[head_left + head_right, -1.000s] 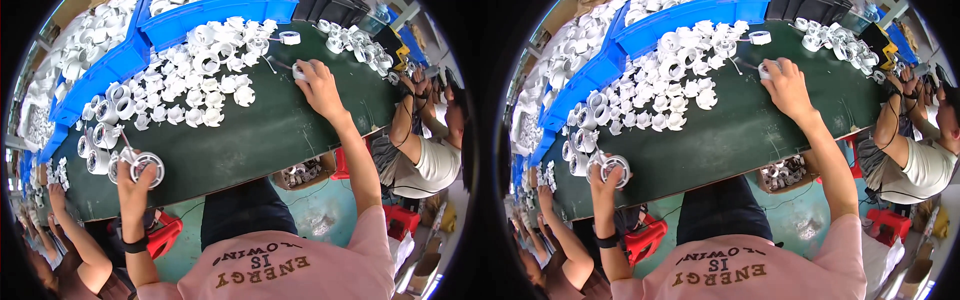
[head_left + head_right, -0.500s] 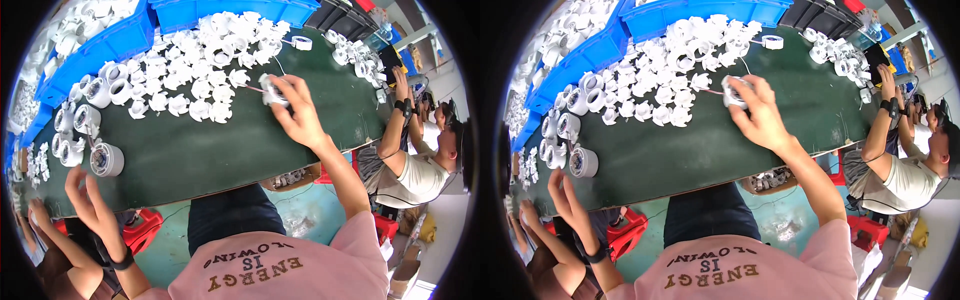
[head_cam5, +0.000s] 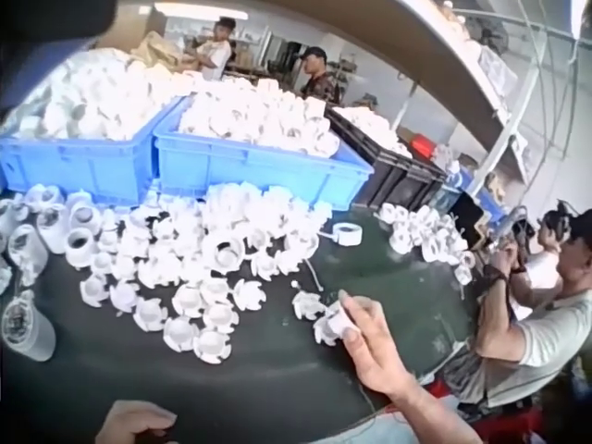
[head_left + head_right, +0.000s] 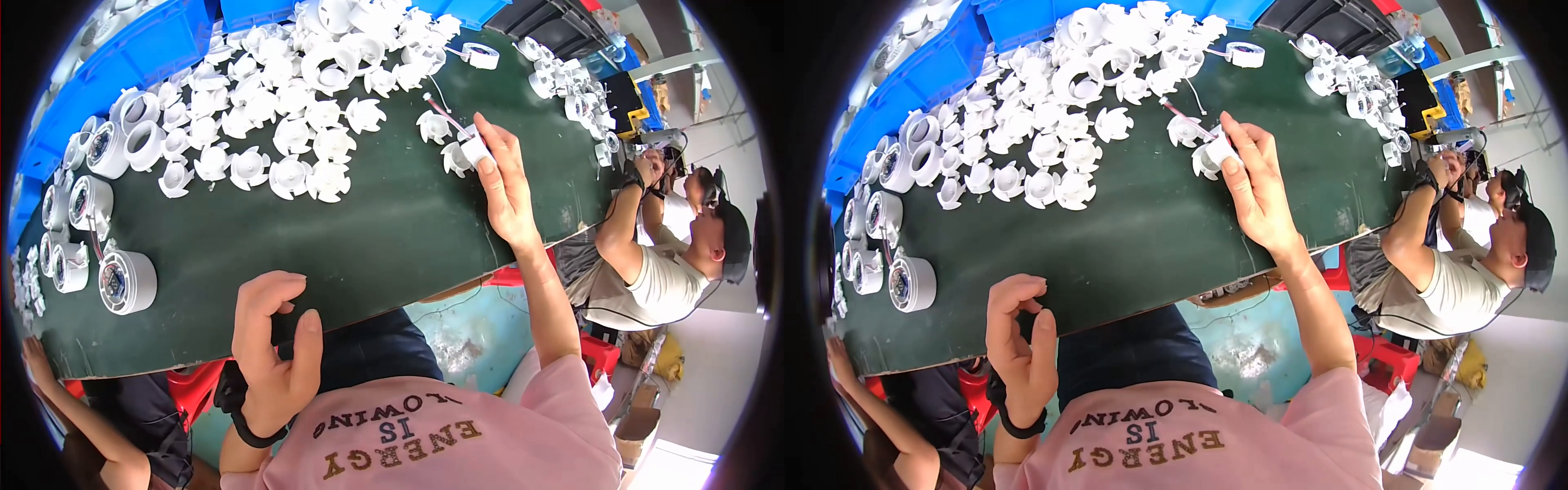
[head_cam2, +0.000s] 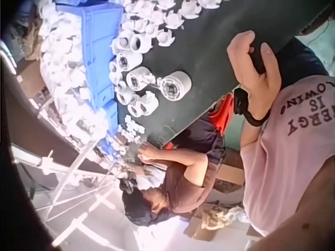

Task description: The person assembles small fans by hand, picking up a white plastic housing, inserting a motor unit with a circuit board, and snapping a white fan blade onto the assembly before setting it on the workbench.

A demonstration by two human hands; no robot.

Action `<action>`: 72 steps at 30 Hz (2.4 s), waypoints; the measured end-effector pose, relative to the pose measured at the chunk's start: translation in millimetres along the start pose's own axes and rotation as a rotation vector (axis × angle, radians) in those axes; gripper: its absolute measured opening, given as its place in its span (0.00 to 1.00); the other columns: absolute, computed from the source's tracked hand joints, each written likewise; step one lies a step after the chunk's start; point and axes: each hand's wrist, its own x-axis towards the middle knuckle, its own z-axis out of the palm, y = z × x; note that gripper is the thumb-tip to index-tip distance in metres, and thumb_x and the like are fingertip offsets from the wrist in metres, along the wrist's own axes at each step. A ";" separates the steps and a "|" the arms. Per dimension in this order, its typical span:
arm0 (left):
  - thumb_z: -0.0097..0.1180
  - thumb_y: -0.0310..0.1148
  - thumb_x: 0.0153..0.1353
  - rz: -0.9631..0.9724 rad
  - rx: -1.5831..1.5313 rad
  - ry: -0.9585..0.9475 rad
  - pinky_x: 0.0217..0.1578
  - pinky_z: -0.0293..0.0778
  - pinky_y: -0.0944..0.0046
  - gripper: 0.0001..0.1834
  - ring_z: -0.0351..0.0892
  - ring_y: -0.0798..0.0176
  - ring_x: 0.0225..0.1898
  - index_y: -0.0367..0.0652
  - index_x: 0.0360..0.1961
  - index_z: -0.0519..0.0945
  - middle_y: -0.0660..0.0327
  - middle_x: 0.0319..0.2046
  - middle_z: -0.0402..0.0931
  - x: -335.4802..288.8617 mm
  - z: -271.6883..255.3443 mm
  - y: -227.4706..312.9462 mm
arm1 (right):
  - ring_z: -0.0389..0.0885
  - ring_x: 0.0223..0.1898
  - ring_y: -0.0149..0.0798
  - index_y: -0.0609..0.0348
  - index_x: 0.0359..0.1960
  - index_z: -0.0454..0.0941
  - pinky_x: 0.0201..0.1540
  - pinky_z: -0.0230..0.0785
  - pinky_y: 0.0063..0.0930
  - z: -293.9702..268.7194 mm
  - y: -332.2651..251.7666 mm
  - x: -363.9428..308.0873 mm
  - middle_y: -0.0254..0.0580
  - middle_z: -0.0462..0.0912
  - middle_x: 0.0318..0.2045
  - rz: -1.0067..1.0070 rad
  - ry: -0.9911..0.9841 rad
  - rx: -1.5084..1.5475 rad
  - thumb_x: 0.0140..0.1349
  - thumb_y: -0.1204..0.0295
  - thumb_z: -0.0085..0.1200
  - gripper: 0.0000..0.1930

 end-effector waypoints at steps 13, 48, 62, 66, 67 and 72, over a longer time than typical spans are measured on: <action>0.52 0.16 0.51 0.075 0.042 -0.211 0.39 0.69 0.65 0.18 0.73 0.57 0.40 0.36 0.46 0.73 0.51 0.44 0.73 18.4 17.8 21.1 | 0.69 0.51 0.48 0.62 0.62 0.64 0.57 0.59 0.33 -10.9 -6.2 11.8 0.54 0.66 0.53 -0.087 -0.098 -0.377 0.67 0.73 0.40 0.21; 0.48 0.43 0.65 -0.274 -0.264 -0.044 0.28 0.62 0.73 0.17 0.64 0.76 0.28 0.36 0.39 0.70 0.64 0.28 0.72 17.3 0.1 30.3 | 0.79 0.44 0.41 0.61 0.55 0.67 0.45 0.74 0.33 46.6 -129.0 -29.0 0.47 0.75 0.44 -0.101 -0.312 0.560 0.43 0.73 0.73 0.36; 0.37 0.43 0.68 -0.008 -0.079 -0.051 0.27 0.64 0.70 0.21 0.68 0.70 0.26 0.33 0.39 0.72 0.60 0.26 0.72 17.9 10.2 30.9 | 0.74 0.38 0.34 0.64 0.50 0.73 0.37 0.69 0.24 49.3 -129.2 -40.7 0.45 0.72 0.44 -0.143 -0.117 0.678 0.52 0.70 0.66 0.24; 0.36 0.43 0.68 -0.047 -0.121 -0.063 0.29 0.67 0.68 0.21 0.71 0.67 0.28 0.33 0.40 0.72 0.56 0.28 0.74 12.4 12.7 26.7 | 0.73 0.40 0.39 0.63 0.53 0.71 0.42 0.68 0.28 53.0 -126.7 -44.9 0.47 0.70 0.46 -0.183 -0.126 0.667 0.54 0.68 0.64 0.25; 0.36 0.43 0.68 -0.050 -0.116 -0.065 0.29 0.67 0.68 0.21 0.71 0.67 0.28 0.33 0.40 0.72 0.56 0.28 0.74 11.0 13.0 27.6 | 0.73 0.40 0.39 0.63 0.53 0.71 0.42 0.68 0.28 55.2 -127.0 -46.8 0.47 0.70 0.46 -0.182 -0.125 0.673 0.54 0.68 0.64 0.25; 0.36 0.45 0.66 0.039 -0.049 0.010 0.30 0.69 0.66 0.23 0.75 0.63 0.28 0.31 0.44 0.69 0.52 0.31 0.75 7.8 30.0 35.0 | 0.58 0.62 0.56 0.68 0.64 0.51 0.62 0.53 0.45 72.9 -130.9 -60.8 0.64 0.57 0.59 -0.264 -0.030 0.667 0.66 0.57 0.44 0.33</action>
